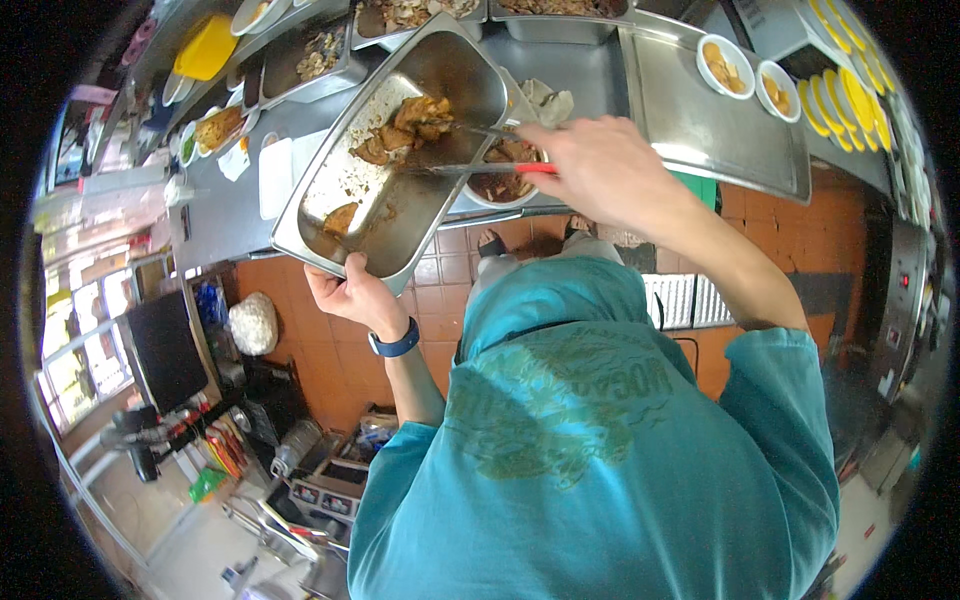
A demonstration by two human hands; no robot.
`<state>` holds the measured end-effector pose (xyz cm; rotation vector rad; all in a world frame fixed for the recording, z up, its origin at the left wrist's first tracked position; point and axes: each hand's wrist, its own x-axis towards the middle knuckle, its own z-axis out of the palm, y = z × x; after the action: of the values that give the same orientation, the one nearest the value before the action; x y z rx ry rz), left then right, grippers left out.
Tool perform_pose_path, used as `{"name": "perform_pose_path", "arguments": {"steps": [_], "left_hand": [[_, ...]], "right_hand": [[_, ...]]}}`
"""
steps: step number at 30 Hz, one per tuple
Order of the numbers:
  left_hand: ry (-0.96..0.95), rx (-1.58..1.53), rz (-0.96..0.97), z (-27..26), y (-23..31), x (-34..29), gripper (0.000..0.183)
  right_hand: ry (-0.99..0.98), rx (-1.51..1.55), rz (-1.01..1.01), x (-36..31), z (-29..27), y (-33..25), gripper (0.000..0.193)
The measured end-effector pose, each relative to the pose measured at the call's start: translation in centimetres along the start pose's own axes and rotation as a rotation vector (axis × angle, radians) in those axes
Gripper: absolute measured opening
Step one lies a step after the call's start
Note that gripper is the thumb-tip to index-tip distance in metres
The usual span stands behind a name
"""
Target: The person assembles a noodle bowl by adding tofu, meat, and broth into a disposable container, then places a lid on it. They use tongs and a ladle to transfer ingredients from metal trays and a pot.
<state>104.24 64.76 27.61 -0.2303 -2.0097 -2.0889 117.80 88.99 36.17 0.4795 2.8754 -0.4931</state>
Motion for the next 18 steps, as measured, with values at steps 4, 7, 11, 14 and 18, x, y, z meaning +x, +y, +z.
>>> {"name": "perform_pose_path", "arguments": {"steps": [4, 7, 11, 14, 18], "left_hand": [[0.103, 0.056, 0.0, 2.4, 1.4, -3.4, 0.022], [0.169, 0.136, 0.009, 3.4, 2.4, -5.5, 0.022], [0.187, 0.104, 0.016, 3.8, 3.3, -7.1, 0.021], [0.163, 0.124, 0.088, 3.7, 3.2, -7.6, 0.021], [0.179, 0.119, 0.142, 2.6, 2.3, -7.5, 0.022]], "right_hand": [[0.036, -0.022, -0.021, -1.0, -1.1, 5.7, 0.049], [0.026, -0.018, -0.088, 1.0, -0.2, 8.5, 0.049], [-0.057, -0.015, -0.226, 5.6, 2.0, 10.0, 0.051], [-0.084, 0.103, -0.354, 8.3, 3.8, 10.2, 0.048], [-0.377, 0.413, -0.234, 10.1, 5.7, 9.9, 0.039]]}}
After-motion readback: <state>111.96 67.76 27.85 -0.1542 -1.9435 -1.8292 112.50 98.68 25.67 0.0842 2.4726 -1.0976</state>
